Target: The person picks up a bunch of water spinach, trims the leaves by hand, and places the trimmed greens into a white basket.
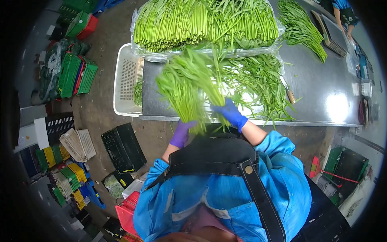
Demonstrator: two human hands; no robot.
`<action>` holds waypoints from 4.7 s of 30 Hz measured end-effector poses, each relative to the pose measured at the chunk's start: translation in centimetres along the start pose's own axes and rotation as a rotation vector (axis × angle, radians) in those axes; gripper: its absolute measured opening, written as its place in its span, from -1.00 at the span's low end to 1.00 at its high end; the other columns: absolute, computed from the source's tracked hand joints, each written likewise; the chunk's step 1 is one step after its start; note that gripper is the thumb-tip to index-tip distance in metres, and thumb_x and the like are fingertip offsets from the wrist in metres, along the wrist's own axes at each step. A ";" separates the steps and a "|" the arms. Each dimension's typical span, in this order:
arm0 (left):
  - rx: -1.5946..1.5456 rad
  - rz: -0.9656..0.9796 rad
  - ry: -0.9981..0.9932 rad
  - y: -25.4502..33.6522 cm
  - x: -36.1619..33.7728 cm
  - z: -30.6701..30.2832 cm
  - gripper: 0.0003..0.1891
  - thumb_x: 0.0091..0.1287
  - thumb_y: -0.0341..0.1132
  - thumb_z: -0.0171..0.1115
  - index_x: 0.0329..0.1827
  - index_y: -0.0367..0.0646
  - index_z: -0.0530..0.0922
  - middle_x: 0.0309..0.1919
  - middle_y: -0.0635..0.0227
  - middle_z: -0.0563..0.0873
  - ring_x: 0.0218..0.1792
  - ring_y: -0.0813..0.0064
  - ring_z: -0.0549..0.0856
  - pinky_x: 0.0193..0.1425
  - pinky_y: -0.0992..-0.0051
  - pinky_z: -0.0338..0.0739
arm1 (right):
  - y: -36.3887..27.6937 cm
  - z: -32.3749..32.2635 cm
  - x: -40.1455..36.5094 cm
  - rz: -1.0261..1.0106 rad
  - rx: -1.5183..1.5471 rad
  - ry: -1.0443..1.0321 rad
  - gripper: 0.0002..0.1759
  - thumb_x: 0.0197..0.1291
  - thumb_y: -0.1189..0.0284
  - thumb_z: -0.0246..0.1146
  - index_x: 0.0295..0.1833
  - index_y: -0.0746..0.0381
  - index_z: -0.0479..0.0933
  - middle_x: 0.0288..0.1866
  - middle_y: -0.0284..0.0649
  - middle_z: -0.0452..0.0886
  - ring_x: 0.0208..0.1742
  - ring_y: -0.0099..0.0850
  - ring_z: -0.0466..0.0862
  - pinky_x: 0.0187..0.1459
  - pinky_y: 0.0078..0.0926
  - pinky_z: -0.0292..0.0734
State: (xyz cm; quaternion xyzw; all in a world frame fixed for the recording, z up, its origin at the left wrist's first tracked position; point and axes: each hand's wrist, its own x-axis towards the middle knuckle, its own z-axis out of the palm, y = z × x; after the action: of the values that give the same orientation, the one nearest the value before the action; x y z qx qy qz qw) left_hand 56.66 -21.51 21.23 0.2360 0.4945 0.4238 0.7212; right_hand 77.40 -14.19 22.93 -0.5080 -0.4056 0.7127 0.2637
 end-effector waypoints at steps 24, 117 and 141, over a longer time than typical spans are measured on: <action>-0.222 -0.213 0.127 0.1 0.4 0.4 -0.54 0.08 -0.43 0.18 0.10 -0.23 0.38 -0.04 0.27 0.56 -0.08 0.41 0.57 0.01 0.44 0.46 | 4.1 3.9 4.3 -0.028 -0.160 0.055 -0.47 -0.10 0.44 0.42 0.04 0.30 0.43 -0.19 -0.23 0.61 -0.23 -0.44 0.58 -0.14 -0.45 0.50; -0.193 0.154 0.140 11.4 -3.3 -3.7 -0.37 0.03 -0.49 0.19 0.25 -0.28 0.26 -0.33 0.28 0.56 -0.44 0.49 0.53 -0.16 0.39 0.49 | -13.0 -7.0 -3.7 -0.151 -0.300 0.154 -0.65 0.20 0.23 0.19 0.01 0.20 0.48 -0.56 -0.46 0.43 -0.63 -0.71 0.34 -0.60 -0.71 0.22; -0.355 -0.010 -0.207 -3.8 0.3 -1.4 -0.53 0.31 -0.39 -0.07 0.30 -0.26 0.18 0.16 0.09 0.38 0.18 0.09 0.42 0.27 0.15 0.33 | -1.8 4.2 2.7 -0.367 -0.842 0.226 -0.44 0.03 -0.04 0.19 -0.08 0.22 0.51 -0.23 -0.07 0.59 -0.22 -0.12 0.60 -0.18 -0.20 0.48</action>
State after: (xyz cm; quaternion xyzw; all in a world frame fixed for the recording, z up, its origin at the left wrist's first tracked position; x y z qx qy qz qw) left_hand 56.88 -23.41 17.62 0.1450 0.3365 0.4742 0.8005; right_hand 72.50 -12.43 23.74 -0.5651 -0.7110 0.3681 0.1987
